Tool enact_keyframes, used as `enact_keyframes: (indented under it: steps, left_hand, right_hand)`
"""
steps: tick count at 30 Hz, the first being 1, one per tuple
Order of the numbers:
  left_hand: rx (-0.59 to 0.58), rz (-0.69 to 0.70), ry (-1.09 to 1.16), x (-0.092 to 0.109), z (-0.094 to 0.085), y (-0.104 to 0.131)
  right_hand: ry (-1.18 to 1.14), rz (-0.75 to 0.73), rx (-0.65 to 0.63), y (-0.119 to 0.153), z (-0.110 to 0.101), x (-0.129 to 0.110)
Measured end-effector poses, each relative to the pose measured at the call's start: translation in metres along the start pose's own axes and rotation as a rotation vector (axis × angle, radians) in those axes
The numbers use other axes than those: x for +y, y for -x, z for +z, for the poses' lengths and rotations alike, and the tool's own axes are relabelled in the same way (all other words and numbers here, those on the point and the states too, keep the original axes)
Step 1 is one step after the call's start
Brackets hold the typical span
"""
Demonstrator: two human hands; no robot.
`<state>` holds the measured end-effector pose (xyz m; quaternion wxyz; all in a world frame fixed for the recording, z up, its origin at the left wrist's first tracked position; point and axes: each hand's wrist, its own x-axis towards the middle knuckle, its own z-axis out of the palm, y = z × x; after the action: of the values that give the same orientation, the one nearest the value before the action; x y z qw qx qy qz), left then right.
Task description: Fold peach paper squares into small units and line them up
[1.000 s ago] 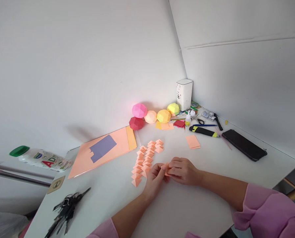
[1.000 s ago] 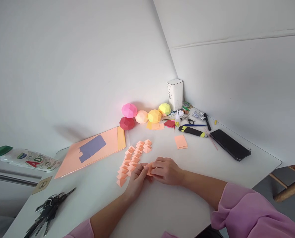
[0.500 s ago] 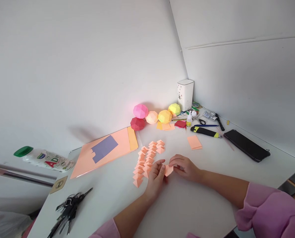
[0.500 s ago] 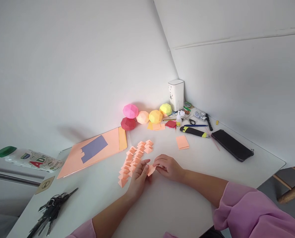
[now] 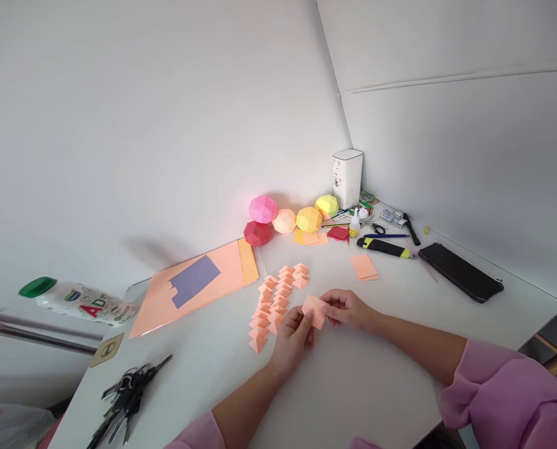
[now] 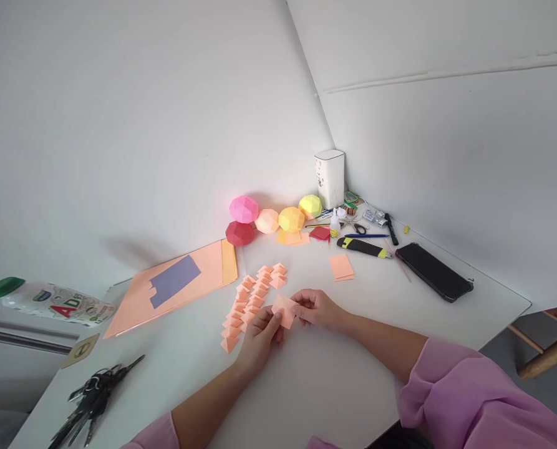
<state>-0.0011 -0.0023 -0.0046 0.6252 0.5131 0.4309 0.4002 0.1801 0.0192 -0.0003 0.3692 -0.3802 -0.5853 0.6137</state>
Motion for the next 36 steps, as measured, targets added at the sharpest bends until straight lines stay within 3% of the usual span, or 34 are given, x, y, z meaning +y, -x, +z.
enact_keyframes:
  steps: [23,36]
  left_hand:
    - [0.001,0.035,0.007,0.005,0.003,0.002]
    - [-0.008,-0.039,-0.050,0.002,0.001,0.002]
  right_hand:
    - [0.021,0.024,-0.011,0.002,0.000,0.003]
    - [0.089,0.016,-0.002,0.001,0.000,0.005]
